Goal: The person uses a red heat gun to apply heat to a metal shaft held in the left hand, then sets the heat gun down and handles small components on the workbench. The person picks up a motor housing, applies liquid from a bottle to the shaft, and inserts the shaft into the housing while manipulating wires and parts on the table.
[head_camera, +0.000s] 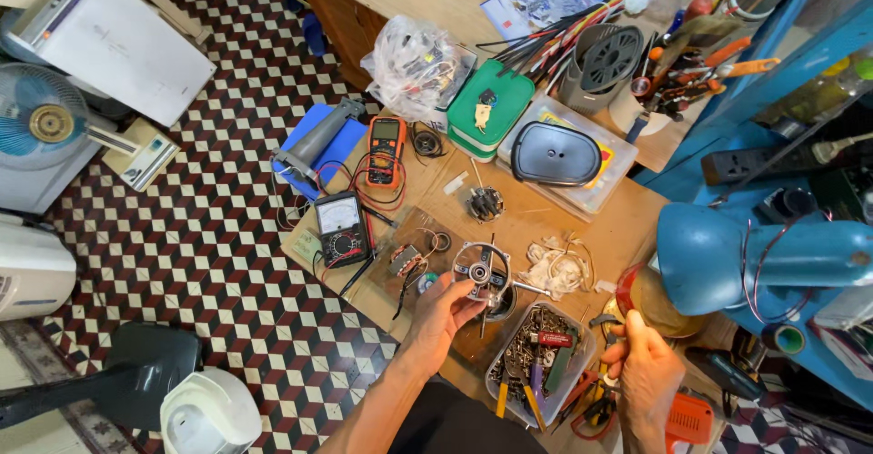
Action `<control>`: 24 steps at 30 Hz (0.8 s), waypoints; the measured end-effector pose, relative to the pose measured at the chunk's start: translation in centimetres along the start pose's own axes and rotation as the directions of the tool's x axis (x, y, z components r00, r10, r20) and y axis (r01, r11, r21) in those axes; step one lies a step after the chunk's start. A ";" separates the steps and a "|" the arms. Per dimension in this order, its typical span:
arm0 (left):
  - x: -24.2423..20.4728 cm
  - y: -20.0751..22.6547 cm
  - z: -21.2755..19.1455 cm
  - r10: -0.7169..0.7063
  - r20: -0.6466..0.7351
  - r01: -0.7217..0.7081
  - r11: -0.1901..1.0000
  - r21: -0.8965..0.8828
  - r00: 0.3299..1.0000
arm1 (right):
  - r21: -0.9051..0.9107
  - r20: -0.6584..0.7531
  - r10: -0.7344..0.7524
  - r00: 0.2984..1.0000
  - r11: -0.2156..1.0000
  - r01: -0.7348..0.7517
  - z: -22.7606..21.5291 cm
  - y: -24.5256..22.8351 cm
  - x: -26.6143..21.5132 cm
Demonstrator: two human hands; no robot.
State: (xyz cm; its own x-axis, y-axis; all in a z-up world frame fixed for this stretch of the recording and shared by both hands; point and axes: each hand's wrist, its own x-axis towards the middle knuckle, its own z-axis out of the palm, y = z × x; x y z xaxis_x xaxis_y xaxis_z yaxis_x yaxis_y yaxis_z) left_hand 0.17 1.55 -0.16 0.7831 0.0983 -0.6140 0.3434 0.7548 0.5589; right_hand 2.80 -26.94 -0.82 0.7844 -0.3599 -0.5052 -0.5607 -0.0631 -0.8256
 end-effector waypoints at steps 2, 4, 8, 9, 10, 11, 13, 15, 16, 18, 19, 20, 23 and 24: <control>0.0 0.3 -0.1 0.019 0.048 -0.019 1.000 0.014 0.999 | 0.037 -0.005 -0.045 0.999 0.998 0.045 0.4 -0.9 -0.6; 0.3 0.8 -0.4 0.035 0.066 -0.035 0.999 0.009 0.997 | 0.028 -0.013 -0.105 0.994 0.994 0.105 0.6 -1.2 -0.3; 1.2 0.6 -1.2 -0.009 0.067 0.008 1.000 0.006 0.998 | 0.143 -0.089 -0.289 0.953 0.943 0.300 -1.4 1.4 -1.0; 1.3 0.8 -1.4 -0.009 0.072 0.009 1.000 0.010 0.997 | 0.164 -0.109 -0.274 0.956 0.943 0.289 -1.8 1.9 -1.0; 1.2 0.9 -1.6 -0.006 0.071 0.006 1.000 0.005 0.997 | 0.186 -0.128 -0.258 0.958 0.942 0.279 -2.2 2.3 -1.1; 1.3 1.1 -1.5 -0.002 0.077 0.002 1.000 0.000 0.997 | 0.208 -0.151 -0.247 0.957 0.939 0.275 -2.8 2.6 -1.4; 1.5 1.2 -1.2 -0.003 0.084 0.002 1.000 0.006 0.996 | 0.205 -0.182 -0.225 0.957 0.943 0.261 -4.2 3.4 -2.0; 1.6 1.3 -1.1 -0.004 0.084 0.002 1.000 0.028 0.996 | 0.249 -0.230 -0.187 0.955 0.937 0.244 -5.6 4.4 -3.0; 1.7 1.2 -1.1 -0.011 0.087 0.008 1.000 0.027 0.996 | 0.295 -0.261 -0.158 0.952 0.926 0.234 -6.1 5.0 -3.6; 2.0 0.8 -1.2 -0.015 0.089 0.013 1.000 0.026 0.996 | 0.329 -0.319 -0.134 0.938 0.913 0.242 -6.7 6.3 -4.3; 2.3 0.5 -1.2 -0.017 0.106 0.014 0.999 0.038 0.994 | 0.311 -0.351 -0.144 0.925 0.914 0.260 -7.0 6.8 -4.5; 2.5 0.2 -1.2 -0.020 0.124 0.014 0.999 0.049 0.992 | 0.292 -0.382 -0.155 0.911 0.915 0.278 -7.3 7.2 -4.7; 2.9 -0.4 -0.5 -0.024 0.142 0.013 0.997 0.076 0.990 | 0.082 -0.355 -0.222 0.908 0.960 0.267 -8.2 7.8 -5.0; 2.8 -0.6 -0.3 -0.025 0.142 0.013 0.996 0.084 0.990 | 0.103 -0.353 -0.222 0.909 0.956 0.274 -8.5 7.8 -5.0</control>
State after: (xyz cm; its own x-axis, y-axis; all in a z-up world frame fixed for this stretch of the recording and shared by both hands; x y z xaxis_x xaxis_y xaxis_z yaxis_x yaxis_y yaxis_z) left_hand 2.03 1.50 -2.39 0.8400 -0.0133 -0.5424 0.3956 0.6990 0.5957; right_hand -7.75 -33.54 -2.59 0.7437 -0.6420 -0.1866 -0.2937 -0.0630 -0.9538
